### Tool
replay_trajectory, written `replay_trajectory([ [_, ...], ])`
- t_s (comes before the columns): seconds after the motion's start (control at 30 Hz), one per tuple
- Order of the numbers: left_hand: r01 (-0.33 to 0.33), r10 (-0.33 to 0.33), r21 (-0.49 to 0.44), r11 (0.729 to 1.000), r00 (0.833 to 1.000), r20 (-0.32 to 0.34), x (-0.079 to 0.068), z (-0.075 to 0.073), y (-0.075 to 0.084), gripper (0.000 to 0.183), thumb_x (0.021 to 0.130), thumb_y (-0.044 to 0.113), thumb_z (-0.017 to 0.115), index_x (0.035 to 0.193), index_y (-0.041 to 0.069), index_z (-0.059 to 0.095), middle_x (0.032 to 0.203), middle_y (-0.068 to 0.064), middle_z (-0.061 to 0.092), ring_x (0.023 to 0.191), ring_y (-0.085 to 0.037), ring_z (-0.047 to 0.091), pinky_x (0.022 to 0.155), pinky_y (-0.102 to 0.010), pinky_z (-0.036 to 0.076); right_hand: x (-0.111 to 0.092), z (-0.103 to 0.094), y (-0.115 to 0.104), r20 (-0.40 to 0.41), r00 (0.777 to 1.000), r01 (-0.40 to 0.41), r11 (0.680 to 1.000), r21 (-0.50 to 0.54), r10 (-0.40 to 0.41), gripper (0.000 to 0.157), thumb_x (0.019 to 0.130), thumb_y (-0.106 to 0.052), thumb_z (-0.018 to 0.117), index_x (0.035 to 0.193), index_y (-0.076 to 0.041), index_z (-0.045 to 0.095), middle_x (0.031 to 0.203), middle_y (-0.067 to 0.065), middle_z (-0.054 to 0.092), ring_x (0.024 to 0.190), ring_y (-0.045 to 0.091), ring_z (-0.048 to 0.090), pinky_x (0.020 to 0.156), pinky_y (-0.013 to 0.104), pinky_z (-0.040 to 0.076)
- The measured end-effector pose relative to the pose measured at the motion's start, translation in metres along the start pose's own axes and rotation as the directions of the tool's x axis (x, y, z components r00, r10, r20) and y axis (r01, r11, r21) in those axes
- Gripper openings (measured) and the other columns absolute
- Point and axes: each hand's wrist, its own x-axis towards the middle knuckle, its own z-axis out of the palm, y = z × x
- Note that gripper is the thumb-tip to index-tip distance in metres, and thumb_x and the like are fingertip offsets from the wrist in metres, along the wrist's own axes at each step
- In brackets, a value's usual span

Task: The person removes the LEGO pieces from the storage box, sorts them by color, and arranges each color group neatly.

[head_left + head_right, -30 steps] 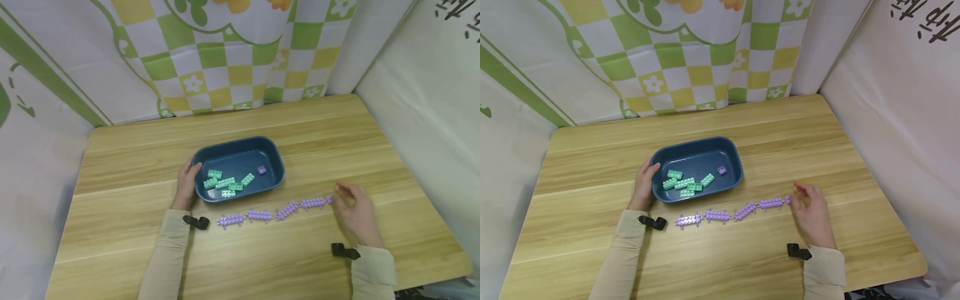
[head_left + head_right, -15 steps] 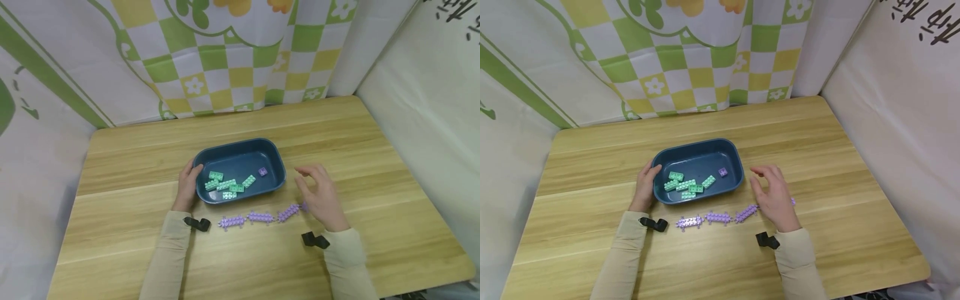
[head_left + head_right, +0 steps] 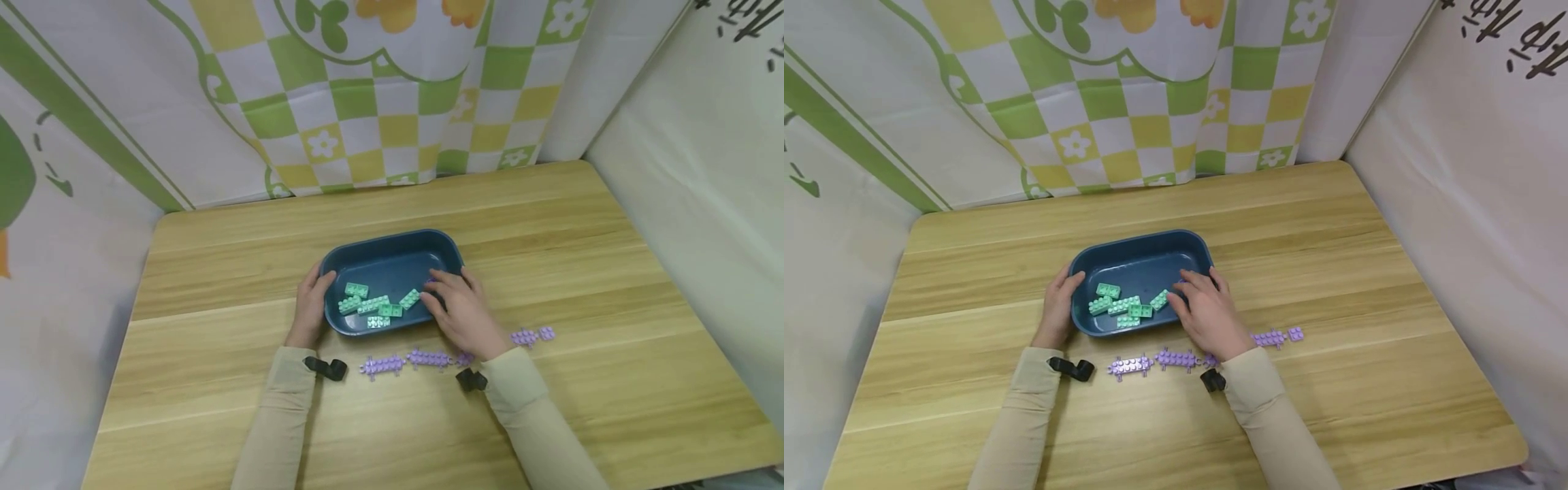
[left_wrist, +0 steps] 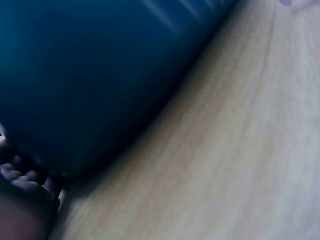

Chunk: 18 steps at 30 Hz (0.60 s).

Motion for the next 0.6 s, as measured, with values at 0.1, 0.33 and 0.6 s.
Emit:
replay_trajectory([
  [0.1, 0.003, -0.003, 0.000, 1.000, 1.000, -0.009, 0.000, 0.001, 0.000, 0.046, 0.099, 0.027, 0.052, 0.143, 0.013, 0.049, 0.145, -0.005, 0.049, 0.136, -0.017, 0.040, 0.113, -0.031, 0.030, 0.002, 0.004, 0.000, 0.022, 1.000, -0.012, 0.998, -0.059, 0.013, 0.047, 0.104, -0.040, 0.041, 0.121, -0.005, 0.066, 0.139, 0.014, 0.054, 0.132, 0.030, 0.044, 0.116, 0.055, 0.011],
  [0.33, -0.001, 0.001, 0.002, 1.000, 0.999, -0.037, 0.001, 0.001, 0.002, 0.049, 0.097, 0.026, 0.053, 0.144, 0.011, 0.048, 0.146, -0.007, 0.047, 0.137, -0.019, 0.038, 0.114, -0.032, 0.029, 0.005, 0.011, 0.000, -0.024, 1.000, -0.009, 0.992, -0.125, 0.006, 0.047, 0.104, -0.041, 0.038, 0.116, -0.008, 0.069, 0.125, 0.009, 0.064, 0.117, 0.028, 0.056, 0.115, 0.054, 0.013],
  [0.6, -0.036, 0.036, -0.034, 0.999, 0.999, -0.012, -0.001, 0.003, 0.001, 0.046, 0.098, 0.023, 0.052, 0.142, 0.009, 0.049, 0.144, -0.006, 0.050, 0.134, -0.017, 0.042, 0.112, -0.029, 0.031, 0.004, 0.014, 0.001, -0.044, 0.999, 0.017, 0.986, -0.163, -0.025, 0.039, 0.104, -0.033, 0.041, 0.104, -0.011, 0.073, 0.112, 0.007, 0.069, 0.106, 0.028, 0.060, 0.112, 0.057, 0.019],
])
